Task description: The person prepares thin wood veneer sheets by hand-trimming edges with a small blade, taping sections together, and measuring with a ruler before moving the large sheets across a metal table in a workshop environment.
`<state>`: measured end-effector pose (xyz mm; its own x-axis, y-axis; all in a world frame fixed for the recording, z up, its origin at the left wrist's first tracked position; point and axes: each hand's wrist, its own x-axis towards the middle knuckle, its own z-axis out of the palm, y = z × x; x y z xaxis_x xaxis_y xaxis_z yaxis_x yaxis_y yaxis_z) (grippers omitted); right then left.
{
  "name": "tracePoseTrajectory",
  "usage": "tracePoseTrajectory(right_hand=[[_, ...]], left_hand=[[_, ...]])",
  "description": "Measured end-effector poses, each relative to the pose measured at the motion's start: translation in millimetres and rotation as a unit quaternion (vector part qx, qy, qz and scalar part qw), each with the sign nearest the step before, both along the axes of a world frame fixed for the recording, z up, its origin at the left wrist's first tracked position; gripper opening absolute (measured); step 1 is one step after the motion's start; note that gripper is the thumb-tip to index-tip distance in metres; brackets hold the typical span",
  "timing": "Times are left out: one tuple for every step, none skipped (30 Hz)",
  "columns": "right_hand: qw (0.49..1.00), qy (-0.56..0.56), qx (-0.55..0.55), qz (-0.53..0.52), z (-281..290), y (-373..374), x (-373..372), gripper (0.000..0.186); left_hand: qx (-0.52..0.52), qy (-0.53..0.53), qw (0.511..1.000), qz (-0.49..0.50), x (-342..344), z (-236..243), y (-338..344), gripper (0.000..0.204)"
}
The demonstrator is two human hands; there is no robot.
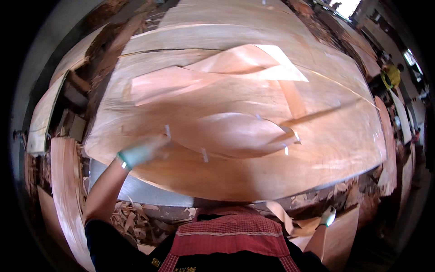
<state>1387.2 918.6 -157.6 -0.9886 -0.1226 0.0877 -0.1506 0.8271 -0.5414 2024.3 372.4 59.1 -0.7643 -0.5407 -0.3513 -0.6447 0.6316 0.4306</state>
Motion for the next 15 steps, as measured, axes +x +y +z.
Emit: tracePoseTrajectory(right_hand=[[0.997, -0.054, 0.041, 0.02, 13.0, -33.3, 7.1, 0.04], [0.996, -0.089, 0.021, 0.015, 23.9, -35.2, 9.9, 0.042], [0.992, -0.127, 0.0, 0.012, 31.5, -35.6, 15.9, 0.044], [0.992, -0.112, 0.005, 0.054, 36.3, -37.4, 23.0, 0.046], [0.991, -0.098, 0.009, 0.095, 40.4, -40.2, 32.8, 0.047], [0.981, -0.156, -0.003, 0.113, 45.8, -41.4, 43.4, 0.046], [0.982, -0.165, -0.046, 0.079, 37.6, -8.7, 41.8, 0.037], [0.956, -0.269, -0.116, 0.03, 38.8, -21.2, 67.4, 0.029], [0.946, -0.299, -0.126, 0.01, 55.6, -52.0, 107.2, 0.028], [0.952, -0.27, -0.134, 0.051, 45.3, -7.0, 113.7, 0.027], [0.95, -0.31, -0.041, 0.017, 47.2, -5.0, 138.5, 0.03], [0.928, -0.355, 0.1, -0.046, 60.3, 9.5, 171.5, 0.03], [0.887, -0.43, 0.167, 0.001, 65.4, 25.6, 190.4, 0.033], [0.838, -0.518, 0.149, 0.084, 37.3, 70.2, 189.2, 0.034], [0.825, -0.548, 0.122, 0.063, 38.7, 62.5, 235.3, 0.029]], left_hand=[[-0.031, 0.064, 0.997, 0.009, 20.8, -21.3, -20.3, 0.045], [-0.084, 0.106, 0.99, 0.033, 1.3, -16.1, -43.9, 0.043], [-0.137, 0.145, 0.978, 0.059, -25.9, -9.1, -62.6, 0.04], [-0.14, 0.097, 0.979, 0.115, -40.7, -8.0, -85.0, 0.043], [-0.143, 0.046, 0.974, 0.17, -50.6, -14.3, -105.9, 0.046], [-0.148, 0.045, 0.972, 0.175, -52.6, -26.8, -121.3, 0.046], [-0.194, 0.039, 0.963, 0.184, -76.9, -44.4, -146.9, 0.054], [-0.247, 0.001, 0.945, 0.216, -69.2, -61.3, -163.2, 0.062], [-0.254, -0.01, 0.94, 0.226, -49.8, -78.7, -171.8, 0.062], [-0.287, 0.007, 0.929, 0.232, -74.7, -98.7, -185.2, 0.071], [-0.324, 0.0, 0.912, 0.253, -76.5, -120.1, -193.4, 0.081], [-0.322, -0.014, 0.914, 0.246, -106.7, -146.2, -211.0, 0.087], [-0.333, -0.007, 0.909, 0.249, -108.6, -167.0, -226.4, 0.088], [-0.344, -0.004, 0.902, 0.26, -96.7, -178.5, -239.3, 0.089], [-0.365, 0.007, 0.898, 0.245, -102.0, -179.0, -243.1, 0.081]])
